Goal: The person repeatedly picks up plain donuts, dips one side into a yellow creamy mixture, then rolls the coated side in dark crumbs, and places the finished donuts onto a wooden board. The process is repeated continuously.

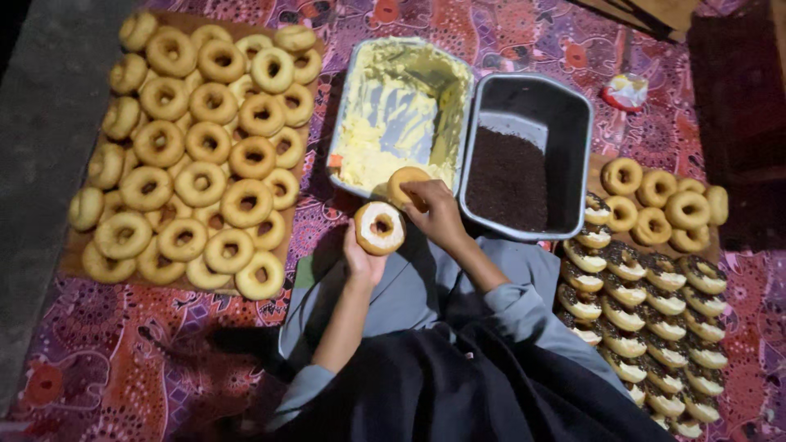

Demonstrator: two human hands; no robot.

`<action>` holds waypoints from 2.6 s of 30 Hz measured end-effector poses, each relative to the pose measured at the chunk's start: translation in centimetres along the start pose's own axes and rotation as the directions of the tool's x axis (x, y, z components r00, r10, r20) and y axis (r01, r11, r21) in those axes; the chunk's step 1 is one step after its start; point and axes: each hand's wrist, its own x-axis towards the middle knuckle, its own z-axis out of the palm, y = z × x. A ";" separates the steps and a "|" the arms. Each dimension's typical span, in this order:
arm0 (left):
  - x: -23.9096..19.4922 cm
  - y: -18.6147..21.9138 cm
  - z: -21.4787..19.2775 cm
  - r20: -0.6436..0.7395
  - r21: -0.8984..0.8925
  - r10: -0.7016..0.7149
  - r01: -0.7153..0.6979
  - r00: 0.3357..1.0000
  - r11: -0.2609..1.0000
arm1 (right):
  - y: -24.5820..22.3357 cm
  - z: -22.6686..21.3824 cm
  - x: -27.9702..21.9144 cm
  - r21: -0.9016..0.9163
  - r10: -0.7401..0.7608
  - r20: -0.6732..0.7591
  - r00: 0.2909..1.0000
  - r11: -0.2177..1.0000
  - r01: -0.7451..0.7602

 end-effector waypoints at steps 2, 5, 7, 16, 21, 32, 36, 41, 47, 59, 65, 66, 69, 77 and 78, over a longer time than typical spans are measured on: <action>0.1 -0.5 0.9 0.042 0.020 -0.008 0.007 0.999 1.000 | 0.3 -1.7 0.0 0.132 -0.163 0.121 0.979 0.980 0.147; -0.6 -0.7 1.5 0.160 0.045 -0.025 0.019 0.987 0.999 | 1.2 -3.8 -1.5 0.161 -0.243 0.228 0.943 0.965 0.209; -0.5 -1.0 2.5 0.168 0.072 -0.050 0.038 0.984 0.997 | 1.9 -5.2 -2.5 0.063 -0.170 0.175 0.970 0.985 0.162; 1.4 -5.5 4.6 0.078 0.158 -0.095 0.082 0.992 0.984 | 13.8 -6.8 -3.3 0.303 0.303 0.191 0.934 0.887 -0.350; 0.9 -7.5 1.8 -0.018 0.185 -0.179 0.179 0.984 0.966 | 23.8 -7.4 -2.5 0.403 0.694 0.159 0.702 0.604 -0.688; 0.8 -7.7 0.5 0.095 0.272 -0.111 0.081 0.989 0.959 | 25.0 -13.8 -6.5 0.660 0.799 0.101 0.592 0.392 -0.641; 0.0 -6.6 2.7 0.130 0.278 -0.115 0.075 0.985 0.958 | 28.9 -20.9 -13.6 0.972 0.847 0.129 0.515 -0.006 -0.235; -0.2 -6.6 3.3 0.171 0.315 -0.120 0.061 0.978 0.947 | 35.7 -25.5 -16.7 0.959 0.943 -0.143 0.300 0.207 -0.194; 0.6 -6.7 1.8 0.380 -0.030 -0.203 0.231 0.903 0.972 | 44.3 -22.7 -11.5 0.825 0.960 -0.237 0.146 0.278 -0.493; 0.6 -10.6 2.9 0.153 0.436 -0.580 0.472 0.800 0.766 | 18.5 -13.9 -13.9 0.774 0.374 0.502 0.780 0.208 -0.598; 0.2 -8.3 3.7 0.020 0.402 -0.611 0.553 0.791 0.729 | 20.0 -11.3 -8.8 0.675 0.591 0.443 0.674 0.274 -0.685; 0.0 -7.1 3.9 0.002 0.413 -0.593 0.539 0.805 0.734 | 21.9 -11.5 -7.5 0.697 0.696 0.332 0.636 0.274 -0.663; -0.8 -5.1 4.4 0.129 0.367 -0.503 0.430 0.855 0.825 | 25.4 -9.8 -4.6 0.476 0.636 0.107 0.764 0.643 -0.601; -0.5 -5.0 4.1 0.215 0.266 -0.494 0.436 0.843 0.860 | 22.2 -9.2 -4.0 -0.067 0.715 0.139 0.685 0.697 -0.714; -0.4 -5.0 4.1 0.223 0.263 -0.491 0.434 0.842 0.862 | 22.3 -10.1 -4.2 -0.031 0.763 0.112 0.637 0.643 -0.765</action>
